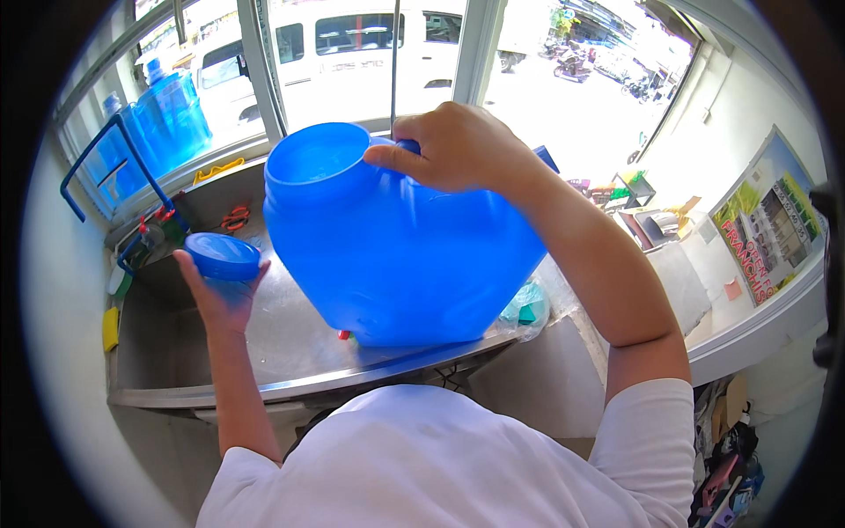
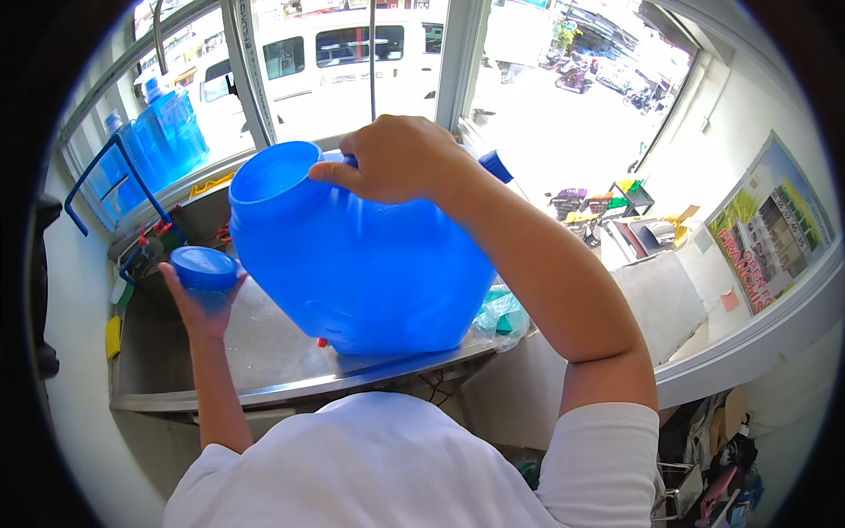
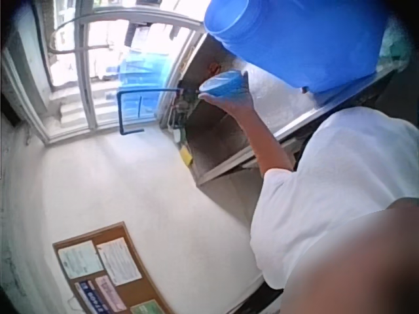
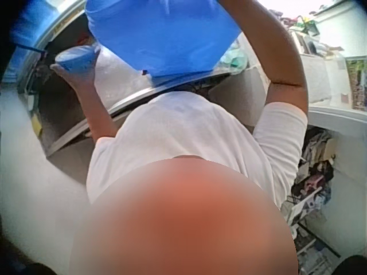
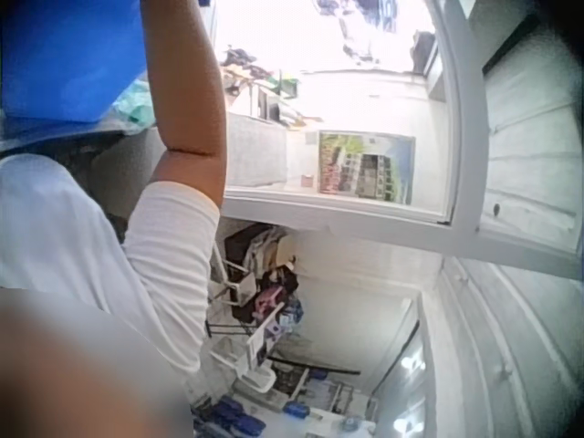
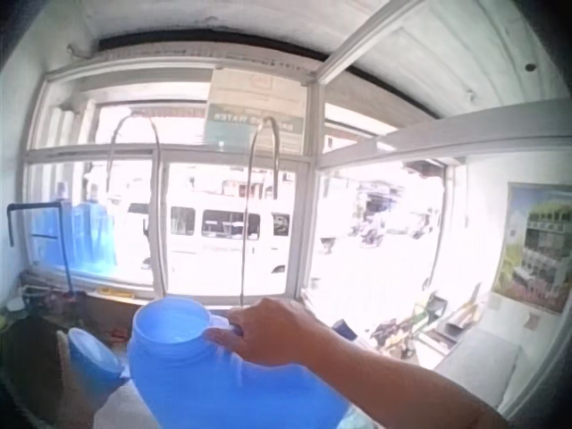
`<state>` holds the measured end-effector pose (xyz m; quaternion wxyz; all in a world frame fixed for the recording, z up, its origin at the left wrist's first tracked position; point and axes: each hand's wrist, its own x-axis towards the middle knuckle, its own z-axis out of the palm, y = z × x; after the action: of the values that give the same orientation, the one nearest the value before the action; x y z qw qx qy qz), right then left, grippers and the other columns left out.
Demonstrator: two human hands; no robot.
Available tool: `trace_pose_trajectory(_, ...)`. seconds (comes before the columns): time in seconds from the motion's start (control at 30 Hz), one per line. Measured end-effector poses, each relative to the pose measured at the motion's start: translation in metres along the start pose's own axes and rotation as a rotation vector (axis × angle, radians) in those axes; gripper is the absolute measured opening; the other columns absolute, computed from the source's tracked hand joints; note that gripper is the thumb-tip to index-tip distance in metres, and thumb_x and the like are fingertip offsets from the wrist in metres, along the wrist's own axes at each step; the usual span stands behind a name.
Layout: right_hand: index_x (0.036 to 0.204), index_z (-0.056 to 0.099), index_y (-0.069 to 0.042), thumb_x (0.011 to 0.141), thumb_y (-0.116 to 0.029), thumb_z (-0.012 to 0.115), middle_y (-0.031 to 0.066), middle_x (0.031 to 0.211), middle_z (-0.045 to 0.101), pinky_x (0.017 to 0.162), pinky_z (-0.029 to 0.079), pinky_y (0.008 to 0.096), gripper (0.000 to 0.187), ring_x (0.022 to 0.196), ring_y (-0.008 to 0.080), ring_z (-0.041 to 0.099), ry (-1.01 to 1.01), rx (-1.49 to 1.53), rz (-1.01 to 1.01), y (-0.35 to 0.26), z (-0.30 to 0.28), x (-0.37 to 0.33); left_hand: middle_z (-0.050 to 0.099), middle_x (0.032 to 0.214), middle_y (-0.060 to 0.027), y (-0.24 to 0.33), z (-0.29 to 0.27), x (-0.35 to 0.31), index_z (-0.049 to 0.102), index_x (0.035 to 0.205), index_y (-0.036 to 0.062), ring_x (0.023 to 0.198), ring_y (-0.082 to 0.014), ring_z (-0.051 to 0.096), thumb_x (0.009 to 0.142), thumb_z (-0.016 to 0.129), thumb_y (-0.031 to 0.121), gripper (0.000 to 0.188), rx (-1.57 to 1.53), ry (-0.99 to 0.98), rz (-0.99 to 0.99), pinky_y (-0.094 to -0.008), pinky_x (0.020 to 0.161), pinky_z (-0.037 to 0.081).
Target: The person assembles a blue plastic water dispenser by attaching a green spigot and securing the lid with a heat gun. They then place the dispenser into a plastic bag and tie it shut.
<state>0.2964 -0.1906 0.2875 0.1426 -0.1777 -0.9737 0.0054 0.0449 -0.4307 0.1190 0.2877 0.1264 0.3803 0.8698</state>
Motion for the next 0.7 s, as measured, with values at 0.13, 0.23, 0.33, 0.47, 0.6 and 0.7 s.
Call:
trace_pose_trajectory(0.13,0.113,0.073,-0.008,0.089,-0.077,0.041,0.0140,0.087,0.074,0.081,0.057,0.0464,0.079,0.088,0.0306,0.073,-0.007,-0.012,-0.058,0.001,0.000,0.001,0.049,0.138,-0.0219,0.029,0.036,-0.016,0.035,0.145,0.0156,0.123,-0.0471,0.052,0.074,0.058,0.084,0.101,-0.151,-0.183,0.076,-0.0605,0.100,0.047)
trace_pose_trajectory(0.23,0.107,0.074,-0.007,0.087,-0.079,0.042,0.0132,0.081,0.074,0.078,0.057,0.0444,0.082,0.085,0.0296,0.073,-0.003,0.008,-0.047,0.005,0.001,0.002,0.044,0.143,-0.0231,0.034,0.055,-0.028,0.031,0.147,0.0177,0.128,-0.0508,0.047,0.074,0.058,0.083,0.102,-0.211,-0.277,0.112,-0.0618,0.103,0.044)
trace_pose_trajectory(0.33,0.100,0.074,-0.006,0.084,-0.077,0.051,0.0130,0.077,0.072,0.071,0.057,0.0394,0.077,0.079,0.0279,0.072,0.036,0.085,-0.026,0.004,-0.002,0.006,0.039,0.147,-0.0230,0.036,0.069,-0.035,0.031,0.148,0.0186,0.131,-0.0534,0.042,0.074,0.058,0.083,0.102,-0.253,-0.312,0.140,-0.0630,0.104,0.043)
trace_pose_trajectory(0.47,0.108,0.070,-0.005,0.075,-0.071,0.070,0.0171,0.091,0.071,0.071,0.057,0.0376,0.074,0.082,0.0295,0.071,0.359,0.194,-0.200,-0.022,-0.004,0.017,0.036,0.149,-0.0227,0.039,0.082,-0.042,0.031,0.148,0.0189,0.132,-0.0548,0.039,0.075,0.058,0.083,0.101,-0.256,-0.294,0.130,-0.0637,0.105,0.042)
trace_pose_trajectory(0.6,0.134,0.056,-0.006,0.060,-0.070,0.082,0.0234,0.126,0.061,0.093,0.052,0.0448,0.101,0.112,0.0376,0.063,0.356,0.369,-0.534,-0.080,0.002,0.036,0.047,0.143,-0.0150,0.042,0.086,-0.046,0.037,0.145,0.0180,0.129,-0.0408,0.050,0.077,0.051,0.085,0.097,-0.235,-0.207,0.172,-0.0630,0.102,0.045)
trace_pose_trajectory(0.7,0.146,0.045,-0.010,0.053,-0.062,0.088,0.0244,0.138,0.052,0.099,0.048,0.0454,0.114,0.121,0.0397,0.057,0.043,0.401,-0.581,-0.124,0.006,0.053,0.049,0.141,-0.0119,0.046,0.080,-0.046,0.040,0.143,0.0159,0.126,-0.0334,0.053,0.079,0.047,0.086,0.095,-0.176,-0.187,0.210,-0.0552,0.100,0.050)
